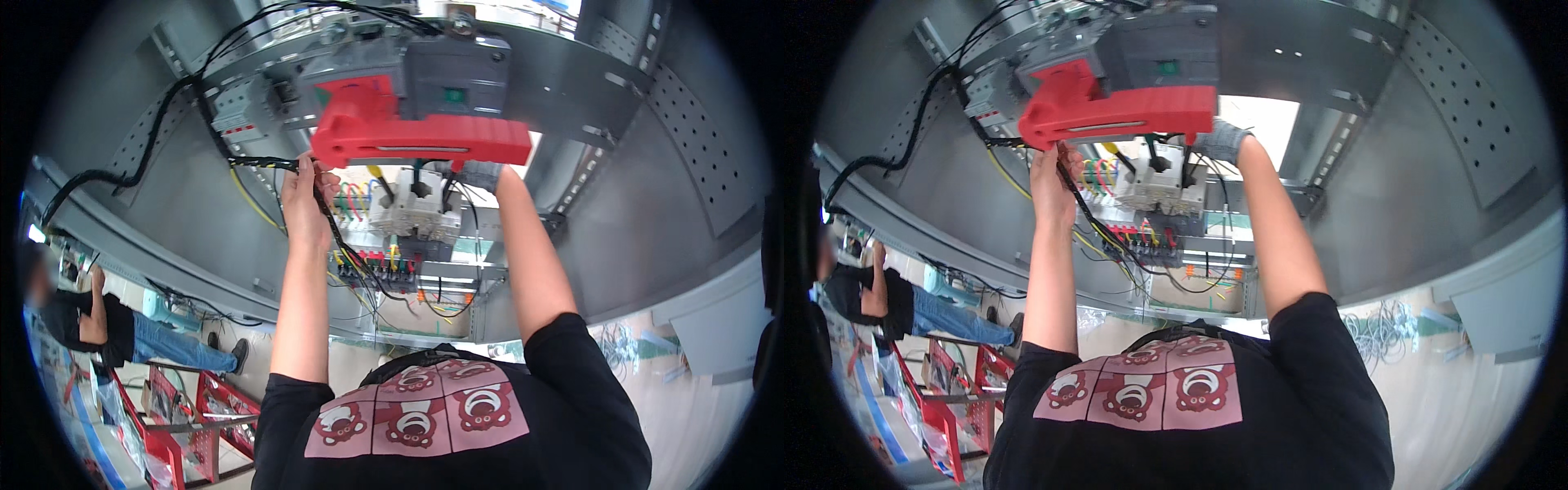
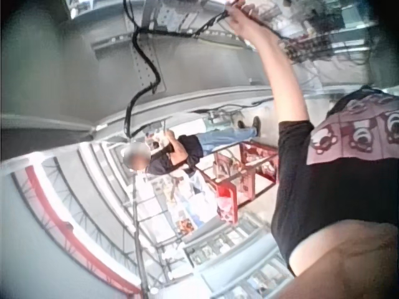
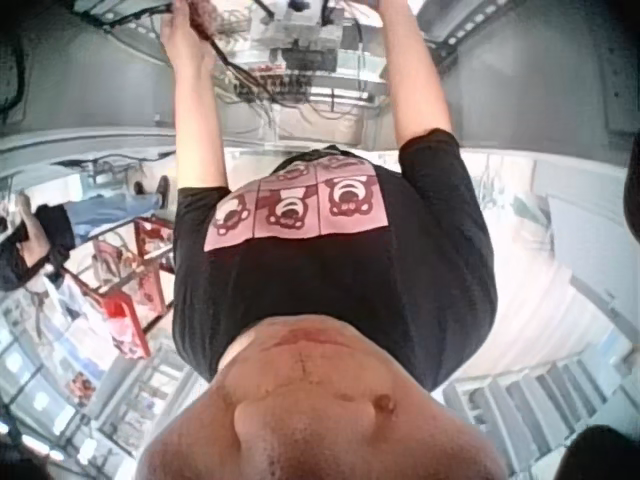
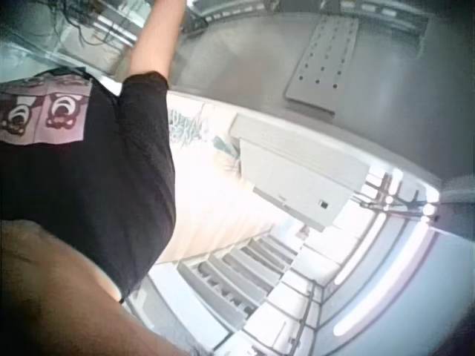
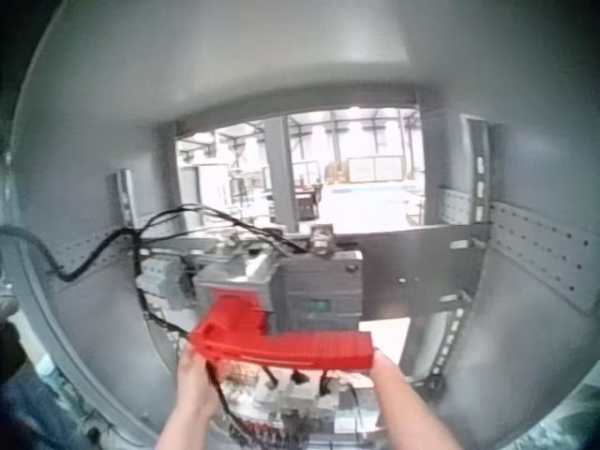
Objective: The person works inside an open electrical cabinet, organizing and connecting multiple colored wires to terminal blocks. They use a red crimping tool to secure connections and route wires along the cabinet frame. A second person is visible nearby, occasionally handling documents or tools.
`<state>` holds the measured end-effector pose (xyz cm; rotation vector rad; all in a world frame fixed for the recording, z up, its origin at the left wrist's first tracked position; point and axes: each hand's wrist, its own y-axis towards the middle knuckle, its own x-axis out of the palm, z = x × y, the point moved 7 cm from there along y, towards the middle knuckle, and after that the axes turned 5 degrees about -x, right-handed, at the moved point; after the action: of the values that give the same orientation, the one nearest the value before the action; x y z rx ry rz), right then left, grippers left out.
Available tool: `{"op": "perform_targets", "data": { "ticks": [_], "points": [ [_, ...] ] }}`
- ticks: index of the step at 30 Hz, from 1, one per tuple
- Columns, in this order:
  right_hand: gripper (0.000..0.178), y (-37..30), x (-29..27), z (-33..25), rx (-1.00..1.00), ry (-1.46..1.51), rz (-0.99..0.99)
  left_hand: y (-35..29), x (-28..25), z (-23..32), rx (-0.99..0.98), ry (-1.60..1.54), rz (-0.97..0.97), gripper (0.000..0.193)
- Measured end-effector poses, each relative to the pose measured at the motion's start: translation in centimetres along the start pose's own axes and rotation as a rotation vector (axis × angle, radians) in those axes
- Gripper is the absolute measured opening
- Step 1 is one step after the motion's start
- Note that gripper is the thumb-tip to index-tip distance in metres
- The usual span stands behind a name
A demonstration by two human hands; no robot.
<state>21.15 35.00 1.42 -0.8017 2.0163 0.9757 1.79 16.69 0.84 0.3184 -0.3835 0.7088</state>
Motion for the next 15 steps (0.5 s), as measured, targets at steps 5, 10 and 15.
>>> {"op": "perform_targets", "data": {
  "ticks": [5,10,15],
  "points": [
    [0.034,2.5,-0.5,0.5,0.029,0.118,0.101,0.2,-0.6,0.4,0.048,0.025,0.007,0.025],
    [0.034,3.7,-0.8,1.5,0.072,0.279,0.202,-0.4,-0.3,1.2,0.035,-0.004,-0.058,0.032],
    [0.034,4.4,-1.0,2.3,0.112,0.446,0.29,-0.5,-0.7,1.5,0.047,0.097,-0.167,0.043]
  ]
}}
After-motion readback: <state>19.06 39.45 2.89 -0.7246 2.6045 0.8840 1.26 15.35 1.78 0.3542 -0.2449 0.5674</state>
